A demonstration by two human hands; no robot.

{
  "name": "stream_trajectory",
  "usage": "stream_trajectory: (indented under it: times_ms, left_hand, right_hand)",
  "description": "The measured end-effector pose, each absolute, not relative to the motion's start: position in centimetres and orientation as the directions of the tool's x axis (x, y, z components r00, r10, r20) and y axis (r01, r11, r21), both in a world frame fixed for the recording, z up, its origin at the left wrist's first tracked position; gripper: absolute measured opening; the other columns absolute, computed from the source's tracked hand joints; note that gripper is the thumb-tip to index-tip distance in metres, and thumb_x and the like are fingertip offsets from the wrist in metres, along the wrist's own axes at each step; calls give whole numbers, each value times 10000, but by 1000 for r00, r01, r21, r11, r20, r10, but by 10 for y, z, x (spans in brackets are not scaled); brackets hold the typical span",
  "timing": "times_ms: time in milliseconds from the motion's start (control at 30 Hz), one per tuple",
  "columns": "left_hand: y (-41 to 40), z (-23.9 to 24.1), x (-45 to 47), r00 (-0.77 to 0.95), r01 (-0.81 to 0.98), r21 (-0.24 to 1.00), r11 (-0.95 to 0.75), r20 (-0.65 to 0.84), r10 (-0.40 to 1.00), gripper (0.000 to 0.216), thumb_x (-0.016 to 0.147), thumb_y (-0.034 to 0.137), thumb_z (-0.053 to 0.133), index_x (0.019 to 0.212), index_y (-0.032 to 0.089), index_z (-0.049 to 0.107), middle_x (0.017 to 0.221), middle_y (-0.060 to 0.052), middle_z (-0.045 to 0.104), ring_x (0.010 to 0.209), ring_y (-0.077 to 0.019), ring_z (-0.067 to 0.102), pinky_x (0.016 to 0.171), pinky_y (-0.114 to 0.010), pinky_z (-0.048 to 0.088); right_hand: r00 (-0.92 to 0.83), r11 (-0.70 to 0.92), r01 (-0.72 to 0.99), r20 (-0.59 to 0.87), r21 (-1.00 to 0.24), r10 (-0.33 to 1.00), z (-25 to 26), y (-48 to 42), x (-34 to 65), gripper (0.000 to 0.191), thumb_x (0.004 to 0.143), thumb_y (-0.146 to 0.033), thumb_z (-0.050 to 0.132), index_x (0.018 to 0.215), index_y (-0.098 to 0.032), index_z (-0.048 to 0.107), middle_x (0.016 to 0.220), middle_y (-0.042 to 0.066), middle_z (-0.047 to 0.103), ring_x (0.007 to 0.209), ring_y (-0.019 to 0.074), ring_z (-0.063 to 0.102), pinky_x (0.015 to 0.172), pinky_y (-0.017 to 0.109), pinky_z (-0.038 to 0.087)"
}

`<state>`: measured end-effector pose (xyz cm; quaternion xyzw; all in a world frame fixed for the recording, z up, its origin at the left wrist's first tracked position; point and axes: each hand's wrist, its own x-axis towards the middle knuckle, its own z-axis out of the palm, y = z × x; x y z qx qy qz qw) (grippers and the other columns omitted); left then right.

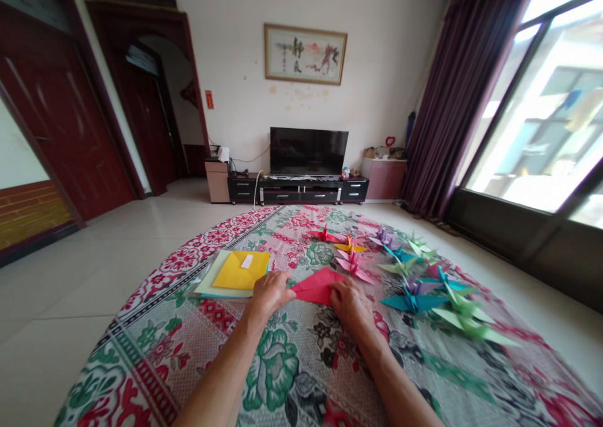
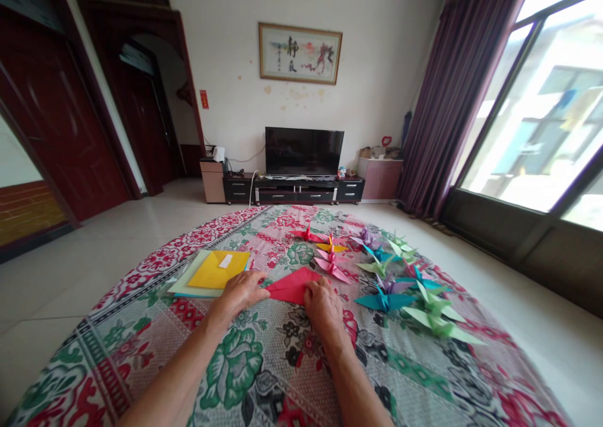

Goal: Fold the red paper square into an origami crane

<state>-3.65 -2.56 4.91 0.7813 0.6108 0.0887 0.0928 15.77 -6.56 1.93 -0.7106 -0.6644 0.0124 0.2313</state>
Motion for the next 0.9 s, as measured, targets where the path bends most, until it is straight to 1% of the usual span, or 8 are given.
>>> stream_trajectory:
  times_ms: [133, 300, 433, 533, 633, 800, 900]
  left_hand:
    - [-27, 54, -38, 215, 946, 242, -215, 25, 976, 384, 717, 346, 577, 1085, 242, 604, 1070, -66, 655, 1019, -238, 587, 842, -326, 455]
    - [-31, 60, -45, 208, 946, 251, -207, 21, 978, 495, 734, 321, 557, 1221, 242, 521, 1130, -77, 635, 1069, -236, 565, 882, -326, 436]
    - [-29, 60, -50, 219, 941, 264, -211, -1, 976, 537, 733, 332, 550, 1258, 230, 493, 1172, -87, 614, 1094, -246, 550, 906, -340, 424]
    - [-24, 58, -55, 233, 938, 272, -214, -38, 972, 581, 710, 341, 564, 1278, 258, 475, 1205, -74, 596, 1114, -249, 538, 919, -343, 419]
    - [-19, 56, -59, 215, 945, 271, -183, -91, 972, 626, 682, 364, 585, 1289, 278, 461, 1230, -68, 579, 1131, -252, 527, 922, -337, 418]
    - [-17, 54, -61, 222, 937, 295, -189, -81, 972, 615, 680, 338, 575, 1282, 269, 472, 1238, -70, 573, 1136, -251, 523, 925, -326, 411]
    - [-14, 55, -67, 252, 923, 322, -209, -100, 962, 582, 665, 299, 595, 1242, 281, 517, 1166, -50, 621, 1083, -236, 560, 880, -290, 432]
  right_hand:
    - [107, -4, 942, 290, -334, 951, 20, -66, 158, 247, 838, -259, 436, 910, -269, 672, 884, 21, 604, 815, 133, 575, 621, 213, 337]
    - [99, -1, 950, 298, -314, 949, 20, -66, 159, 247, 843, -267, 429, 896, -259, 670, 892, 25, 604, 825, 134, 574, 633, 214, 341]
    - [96, 2, 950, 300, -312, 949, 19, -66, 159, 253, 844, -260, 428, 918, -261, 670, 891, 27, 603, 820, 129, 573, 631, 209, 339]
    - [93, 8, 950, 305, -313, 948, 18, -65, 159, 255, 842, -260, 431, 926, -267, 671, 889, 25, 602, 812, 130, 575, 629, 211, 339]
    - [93, 9, 948, 306, -318, 948, 18, -65, 160, 260, 840, -258, 429, 927, -273, 673, 880, 22, 601, 801, 130, 578, 627, 214, 339]
    - [88, 18, 947, 314, -320, 945, 17, -65, 159, 264, 841, -262, 423, 928, -275, 672, 874, 22, 601, 804, 136, 576, 624, 218, 340]
    - [87, 21, 947, 320, -321, 943, 17, -65, 160, 264, 840, -261, 420, 920, -275, 671, 878, 20, 601, 810, 137, 577, 630, 220, 341]
